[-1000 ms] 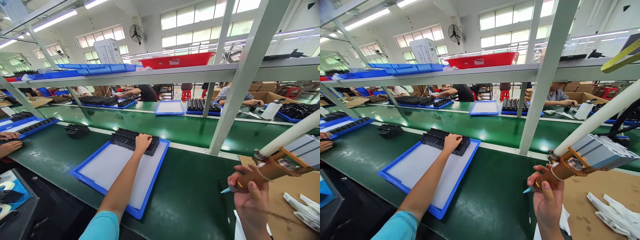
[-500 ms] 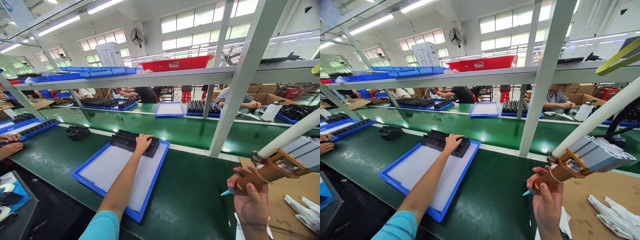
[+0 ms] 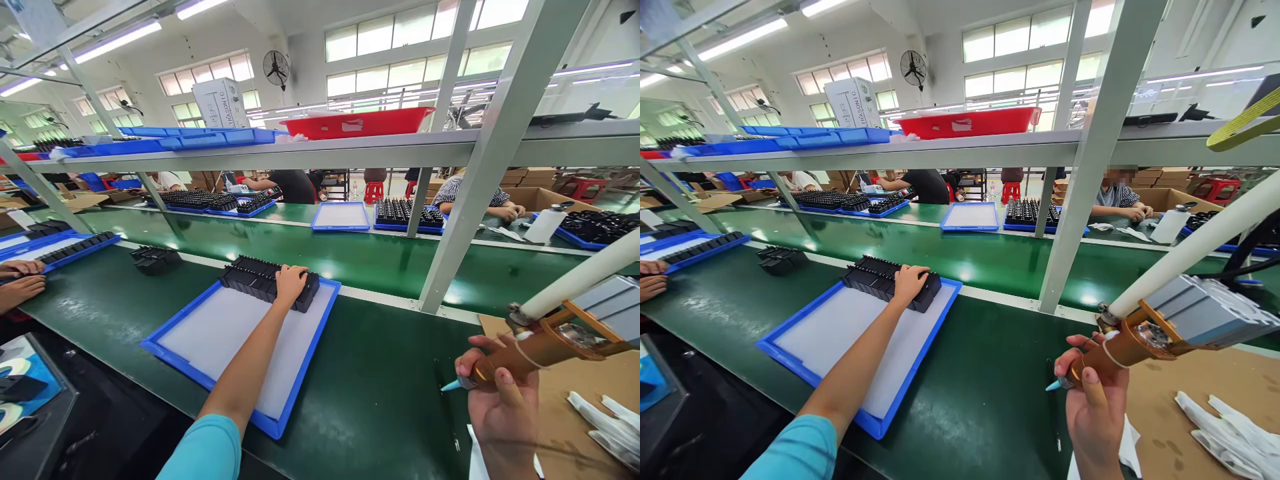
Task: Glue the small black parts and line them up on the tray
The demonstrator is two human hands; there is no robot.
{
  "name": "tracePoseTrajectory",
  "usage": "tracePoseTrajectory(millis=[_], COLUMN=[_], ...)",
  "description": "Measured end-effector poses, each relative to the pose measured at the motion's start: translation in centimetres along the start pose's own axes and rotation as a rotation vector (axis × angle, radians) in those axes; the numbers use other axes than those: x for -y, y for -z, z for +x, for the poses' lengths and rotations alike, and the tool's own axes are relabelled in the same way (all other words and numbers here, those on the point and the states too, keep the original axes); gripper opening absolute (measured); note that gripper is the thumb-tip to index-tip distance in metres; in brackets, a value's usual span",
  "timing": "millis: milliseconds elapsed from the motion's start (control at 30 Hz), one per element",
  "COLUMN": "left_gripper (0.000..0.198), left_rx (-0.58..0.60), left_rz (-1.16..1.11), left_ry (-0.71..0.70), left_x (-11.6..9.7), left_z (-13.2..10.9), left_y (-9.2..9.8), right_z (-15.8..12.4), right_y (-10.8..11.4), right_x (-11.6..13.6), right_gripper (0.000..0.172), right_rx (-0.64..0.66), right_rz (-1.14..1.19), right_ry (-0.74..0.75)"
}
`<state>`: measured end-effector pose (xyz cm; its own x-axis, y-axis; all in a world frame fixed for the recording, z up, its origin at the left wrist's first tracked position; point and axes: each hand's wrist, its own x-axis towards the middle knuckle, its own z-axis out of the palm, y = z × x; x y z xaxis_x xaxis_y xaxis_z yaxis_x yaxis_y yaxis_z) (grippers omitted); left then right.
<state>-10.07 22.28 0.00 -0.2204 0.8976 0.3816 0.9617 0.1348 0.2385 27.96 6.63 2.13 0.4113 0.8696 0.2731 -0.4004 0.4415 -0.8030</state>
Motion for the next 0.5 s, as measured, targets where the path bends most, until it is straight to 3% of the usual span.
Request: tracePoseTrajectory(millis=[500], left_gripper=[0.026], left_rx=[0.003], left_rz=[0.011], left_ry=[0.092], left_x=[-0.33], left_z=[-0.04], left_y=[0.48], right_z=[-0.19], right_y=[-0.01], right_x=[0.01], right_gripper=[0.038], right_rx=[-0.001], right_rz=[-0.011], right_ry=[-0.018])
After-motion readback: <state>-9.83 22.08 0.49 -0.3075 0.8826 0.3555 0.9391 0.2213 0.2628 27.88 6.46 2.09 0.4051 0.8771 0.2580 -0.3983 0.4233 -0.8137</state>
